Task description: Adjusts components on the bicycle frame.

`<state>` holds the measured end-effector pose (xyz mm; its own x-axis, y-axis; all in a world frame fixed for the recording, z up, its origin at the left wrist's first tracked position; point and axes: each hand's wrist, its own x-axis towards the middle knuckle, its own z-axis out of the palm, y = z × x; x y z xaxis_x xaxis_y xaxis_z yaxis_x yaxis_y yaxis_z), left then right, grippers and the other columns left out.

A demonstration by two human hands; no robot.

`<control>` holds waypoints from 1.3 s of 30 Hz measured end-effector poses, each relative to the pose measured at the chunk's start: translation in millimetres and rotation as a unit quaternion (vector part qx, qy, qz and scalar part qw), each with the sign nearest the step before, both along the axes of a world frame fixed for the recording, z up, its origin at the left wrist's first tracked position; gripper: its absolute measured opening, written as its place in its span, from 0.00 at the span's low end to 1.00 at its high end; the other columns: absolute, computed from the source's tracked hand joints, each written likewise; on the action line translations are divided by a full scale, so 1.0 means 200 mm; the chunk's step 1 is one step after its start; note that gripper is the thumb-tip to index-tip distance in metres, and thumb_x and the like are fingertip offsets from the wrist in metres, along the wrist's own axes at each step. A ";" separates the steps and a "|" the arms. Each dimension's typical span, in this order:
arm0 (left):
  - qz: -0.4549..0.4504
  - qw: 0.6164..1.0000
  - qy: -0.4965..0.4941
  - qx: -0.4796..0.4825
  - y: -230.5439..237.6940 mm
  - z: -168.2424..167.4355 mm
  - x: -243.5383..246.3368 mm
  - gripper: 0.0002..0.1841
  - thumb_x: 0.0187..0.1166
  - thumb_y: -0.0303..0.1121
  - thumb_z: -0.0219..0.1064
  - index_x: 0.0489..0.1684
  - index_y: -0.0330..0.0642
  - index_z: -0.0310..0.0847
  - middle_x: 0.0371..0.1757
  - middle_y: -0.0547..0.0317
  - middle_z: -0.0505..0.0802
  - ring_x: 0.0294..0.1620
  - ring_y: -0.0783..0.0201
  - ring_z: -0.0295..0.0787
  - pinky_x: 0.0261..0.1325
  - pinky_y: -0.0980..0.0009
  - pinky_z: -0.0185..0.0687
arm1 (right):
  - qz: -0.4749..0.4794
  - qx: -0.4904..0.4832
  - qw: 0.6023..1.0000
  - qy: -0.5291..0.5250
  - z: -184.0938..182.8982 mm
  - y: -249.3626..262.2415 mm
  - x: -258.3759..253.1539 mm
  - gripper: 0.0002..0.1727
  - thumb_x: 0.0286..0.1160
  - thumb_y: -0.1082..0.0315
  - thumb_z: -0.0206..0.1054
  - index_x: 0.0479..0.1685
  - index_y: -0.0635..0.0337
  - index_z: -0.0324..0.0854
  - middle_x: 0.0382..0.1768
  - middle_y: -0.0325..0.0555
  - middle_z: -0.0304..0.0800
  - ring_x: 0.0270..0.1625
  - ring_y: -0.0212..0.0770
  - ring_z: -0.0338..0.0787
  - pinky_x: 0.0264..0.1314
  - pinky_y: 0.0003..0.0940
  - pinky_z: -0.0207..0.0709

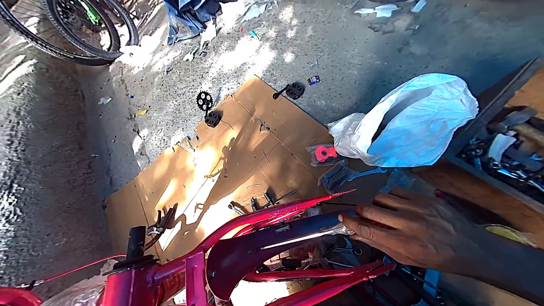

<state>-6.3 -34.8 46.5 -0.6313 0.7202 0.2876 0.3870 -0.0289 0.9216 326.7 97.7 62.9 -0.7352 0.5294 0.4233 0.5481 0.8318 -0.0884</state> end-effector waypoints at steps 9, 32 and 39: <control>-0.013 1.000 0.000 0.024 -0.01 -0.08 -0.05 0.12 0.89 0.31 0.56 0.40 0.36 0.84 0.40 0.68 0.95 0.46 0.69 0.95 0.56 0.66 0.92 | 0.000 0.000 1.000 0.025 0.03 0.01 0.00 0.18 0.86 0.54 0.59 0.65 0.43 0.89 0.38 0.40 0.89 0.35 0.43 0.83 0.31 0.35 0.72; 0.027 0.999 0.018 0.004 0.02 -0.04 0.00 0.11 0.86 0.24 0.53 0.36 0.30 0.81 0.35 0.64 0.92 0.43 0.71 0.94 0.55 0.69 0.91 | 0.001 -0.022 1.000 0.013 0.05 -0.02 -0.01 0.23 0.88 0.47 0.54 0.62 0.48 0.88 0.31 0.38 0.86 0.26 0.39 0.81 0.21 0.33 0.70; 0.016 0.999 0.026 0.010 0.01 -0.07 -0.03 0.12 0.85 0.27 0.55 0.37 0.31 0.84 0.36 0.67 0.94 0.42 0.72 0.95 0.54 0.69 0.92 | 0.001 -0.027 1.000 -0.008 0.06 0.00 -0.03 0.24 0.87 0.45 0.54 0.58 0.49 0.89 0.28 0.37 0.82 0.23 0.39 0.80 0.20 0.32 0.69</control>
<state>-13.1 -33.2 31.6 -0.6379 0.6935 0.3348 0.4355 -0.0336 0.8995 321.6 97.3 75.7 -0.7430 0.5495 0.3821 0.5482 0.8272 -0.1236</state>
